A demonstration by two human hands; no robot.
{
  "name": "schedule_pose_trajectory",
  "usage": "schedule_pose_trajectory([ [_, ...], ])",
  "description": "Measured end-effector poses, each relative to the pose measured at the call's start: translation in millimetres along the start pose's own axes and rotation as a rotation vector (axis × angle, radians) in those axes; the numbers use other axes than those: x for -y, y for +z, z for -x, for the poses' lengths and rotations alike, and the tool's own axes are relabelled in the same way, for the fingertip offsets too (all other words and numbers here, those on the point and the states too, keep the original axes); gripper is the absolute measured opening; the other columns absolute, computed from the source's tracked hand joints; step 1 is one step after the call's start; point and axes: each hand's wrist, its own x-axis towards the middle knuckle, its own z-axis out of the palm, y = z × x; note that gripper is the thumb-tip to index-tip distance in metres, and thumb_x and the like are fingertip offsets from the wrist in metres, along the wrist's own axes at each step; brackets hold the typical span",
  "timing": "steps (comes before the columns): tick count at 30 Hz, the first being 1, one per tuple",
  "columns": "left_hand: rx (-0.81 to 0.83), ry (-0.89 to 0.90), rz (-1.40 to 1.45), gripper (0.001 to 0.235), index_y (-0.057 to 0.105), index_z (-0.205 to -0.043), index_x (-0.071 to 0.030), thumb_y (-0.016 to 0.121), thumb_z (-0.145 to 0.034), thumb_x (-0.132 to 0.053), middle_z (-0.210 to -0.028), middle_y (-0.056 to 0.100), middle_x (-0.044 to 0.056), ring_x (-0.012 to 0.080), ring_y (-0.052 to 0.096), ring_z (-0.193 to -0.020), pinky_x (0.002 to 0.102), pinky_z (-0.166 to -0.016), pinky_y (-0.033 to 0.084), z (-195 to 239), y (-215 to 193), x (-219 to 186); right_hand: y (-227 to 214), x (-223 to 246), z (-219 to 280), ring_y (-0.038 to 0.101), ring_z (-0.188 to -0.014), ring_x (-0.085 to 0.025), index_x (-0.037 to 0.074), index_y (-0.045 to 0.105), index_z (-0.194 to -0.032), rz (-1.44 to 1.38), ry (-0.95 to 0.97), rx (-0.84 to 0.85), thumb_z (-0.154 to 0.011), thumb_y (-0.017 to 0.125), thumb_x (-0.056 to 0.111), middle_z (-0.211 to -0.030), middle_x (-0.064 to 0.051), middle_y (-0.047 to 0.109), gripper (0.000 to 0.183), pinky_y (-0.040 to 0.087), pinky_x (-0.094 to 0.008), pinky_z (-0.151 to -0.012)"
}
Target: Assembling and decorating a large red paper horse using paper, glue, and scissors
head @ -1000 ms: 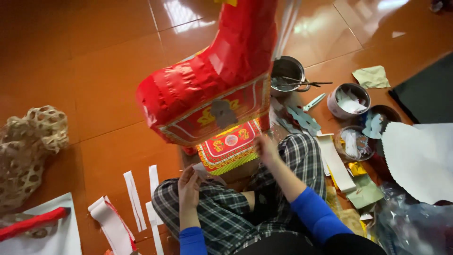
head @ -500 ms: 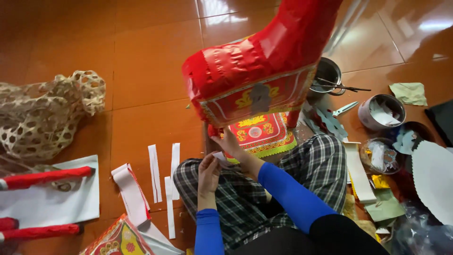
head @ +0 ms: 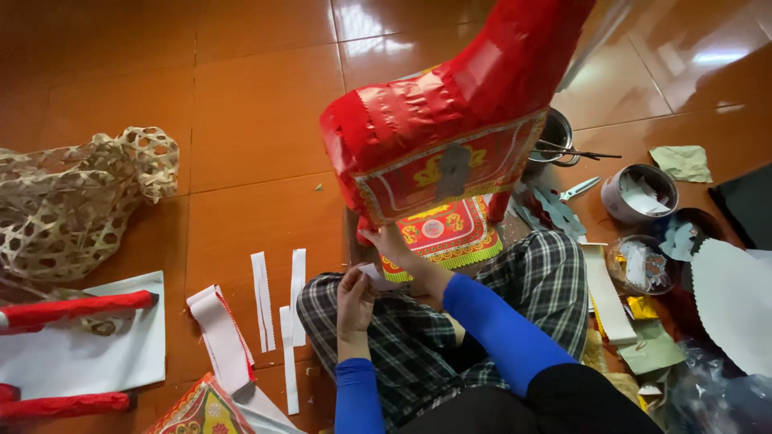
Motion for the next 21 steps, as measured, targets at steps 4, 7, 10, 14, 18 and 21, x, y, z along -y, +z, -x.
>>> schedule_pose_trajectory([
  [4, -0.025, 0.072, 0.064, 0.025, 0.075, -0.124, 0.002, 0.068, -0.100, 0.006, -0.088, 0.076, 0.013, 0.0274, 0.080, -0.079, 0.036, -0.068, 0.062, 3.2, -10.0, -2.1, -33.1, -54.2, 21.5, 0.076, -0.097, -0.044, 0.016, 0.074, -0.125, 0.317, -0.490, -0.035, -0.092, 0.084, 0.023, -0.102, -0.023, 0.075, 0.035, 0.064, -0.055, -0.080],
  [7, -0.066, 0.139, 0.146, 0.025, 0.076, -0.124, -0.002, 0.066, -0.102, 0.003, -0.098, 0.081, 0.019, 0.0340, 0.082, -0.090, 0.042, -0.080, 0.064, -0.9, -3.0, -21.2, -34.9, -148.6, 36.9, 0.072, -0.088, -0.041, 0.040, 0.074, -0.127, 0.729, -1.010, -0.156, -0.093, 0.077, 0.012, -0.096, -0.015, 0.070, 0.044, 0.059, -0.061, -0.075],
  [10, -0.107, 0.228, 0.095, 0.023, 0.078, -0.122, -0.007, 0.065, -0.105, 0.000, -0.102, 0.082, 0.018, 0.0332, 0.082, -0.095, 0.041, -0.087, 0.064, 8.6, 30.5, -59.3, -93.8, -82.9, 82.7, 0.073, -0.100, -0.043, 0.023, 0.075, -0.122, 0.336, -0.485, 0.122, -0.089, 0.086, 0.026, -0.103, -0.021, 0.076, 0.034, 0.055, -0.063, -0.089],
  [14, -0.082, 0.361, -0.100, 0.020, 0.077, -0.119, -0.005, 0.063, -0.107, 0.004, -0.101, 0.078, 0.020, 0.0348, 0.080, -0.098, 0.048, -0.093, 0.061, 6.4, 75.5, -99.1, -184.4, 49.8, 84.0, 0.084, -0.099, -0.029, 0.008, 0.088, -0.102, -0.195, 0.279, 0.454, -0.082, 0.101, 0.029, -0.100, -0.017, 0.087, 0.032, 0.060, -0.048, -0.098],
  [18, -0.129, 0.457, -0.336, 0.018, 0.076, -0.116, 0.002, 0.070, -0.100, 0.007, -0.095, 0.079, 0.017, 0.0250, 0.079, -0.089, 0.038, -0.082, 0.065, 14.7, 156.6, -134.8, -185.2, -69.1, 77.8, 0.081, -0.088, -0.015, 0.026, 0.082, -0.136, 0.198, -0.902, 0.366, -0.104, 0.074, 0.020, -0.099, 0.001, 0.084, 0.034, 0.063, -0.030, -0.083],
  [21, -0.094, 0.567, -0.546, 0.017, 0.080, -0.116, 0.002, 0.071, -0.102, 0.004, -0.102, 0.083, 0.018, 0.0219, 0.078, -0.096, 0.042, -0.085, 0.067, 15.2, 200.3, -141.6, -191.5, -87.1, 84.7, 0.074, -0.087, -0.028, 0.025, 0.080, -0.139, 0.283, -0.974, 0.345, -0.106, 0.068, 0.013, -0.097, -0.007, 0.077, 0.038, 0.060, -0.040, -0.089],
])
